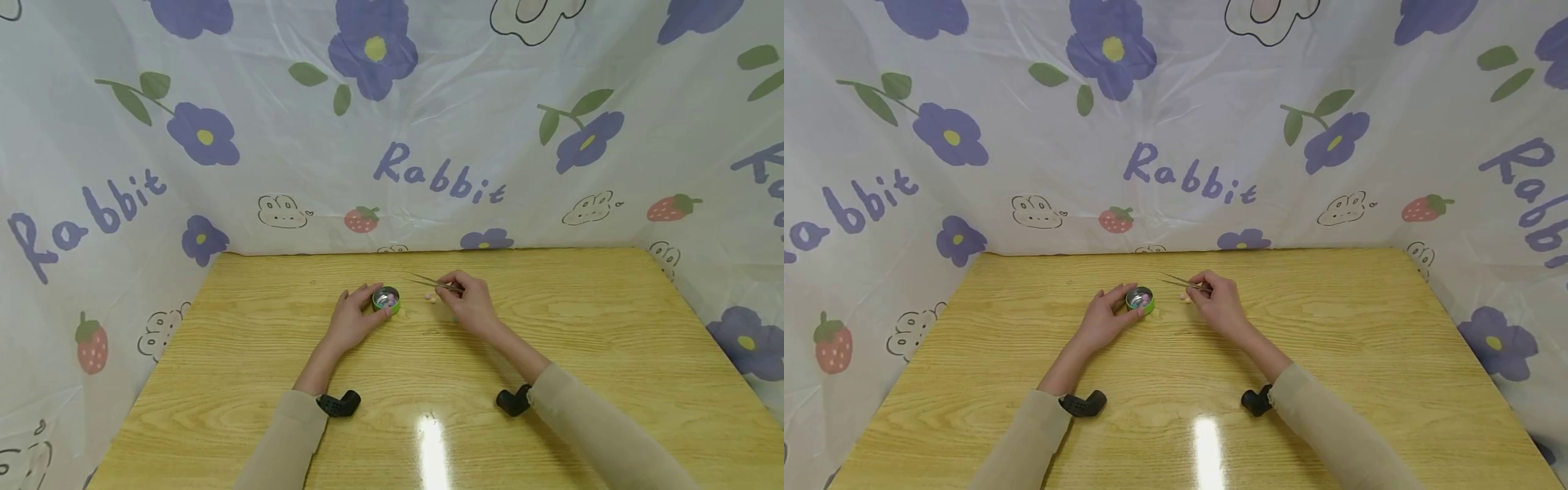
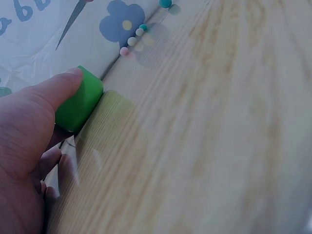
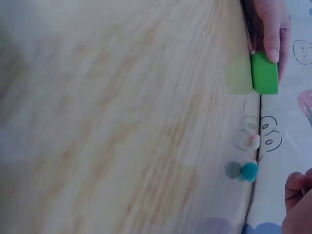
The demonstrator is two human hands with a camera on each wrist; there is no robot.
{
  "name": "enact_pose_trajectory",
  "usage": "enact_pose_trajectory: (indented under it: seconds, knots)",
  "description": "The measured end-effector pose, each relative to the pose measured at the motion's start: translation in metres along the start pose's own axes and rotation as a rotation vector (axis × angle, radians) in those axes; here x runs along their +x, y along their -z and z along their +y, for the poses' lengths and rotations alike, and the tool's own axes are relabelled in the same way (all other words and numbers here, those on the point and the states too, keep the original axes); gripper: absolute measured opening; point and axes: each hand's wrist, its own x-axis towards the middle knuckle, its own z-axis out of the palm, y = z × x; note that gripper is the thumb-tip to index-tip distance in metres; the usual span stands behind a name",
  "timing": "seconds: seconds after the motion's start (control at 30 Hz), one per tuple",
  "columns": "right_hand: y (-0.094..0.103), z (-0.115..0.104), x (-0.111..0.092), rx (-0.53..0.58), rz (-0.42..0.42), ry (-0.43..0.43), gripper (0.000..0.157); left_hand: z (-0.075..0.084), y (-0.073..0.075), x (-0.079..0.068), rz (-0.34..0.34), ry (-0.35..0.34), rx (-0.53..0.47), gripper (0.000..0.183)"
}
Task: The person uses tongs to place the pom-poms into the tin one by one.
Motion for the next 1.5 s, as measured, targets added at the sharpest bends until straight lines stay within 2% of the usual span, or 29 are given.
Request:
enact_pose_trajectory:
  seconds: [0.23,0.47,0.73,0.93,1.1,1.23,1.5]
  knots:
    - [0.012,0.007,-0.005,-0.001,0.081,0.022,0.01,0.0,0.0,0.0,-0.001,0.005,-0.004,0.064]
    - [0.026,0.016,-0.012,0.003,0.102,-0.029,0.01,0.001,0.0,0.0,0.002,0.006,-0.015,0.064]
    - [0.055,0.029,-0.03,-0.079,0.062,-0.113,0.009,0.002,0.0,0.0,-0.002,0.007,-0.009,0.064]
    - [0.071,0.036,-0.043,-0.074,0.02,-0.149,0.008,0.002,0.001,0.0,-0.003,0.019,-0.01,0.064]
    - [0.076,0.038,-0.049,-0.082,-0.021,-0.16,0.008,0.002,0.001,-0.001,-0.006,0.022,-0.011,0.064]
    - [0.078,0.038,-0.054,-0.052,-0.071,-0.202,0.011,0.002,0.0,0.0,-0.001,0.021,-0.003,0.064]
    - [0.08,0.042,-0.059,-0.037,-0.083,-0.21,0.012,0.001,-0.001,0.001,-0.006,0.028,-0.003,0.064]
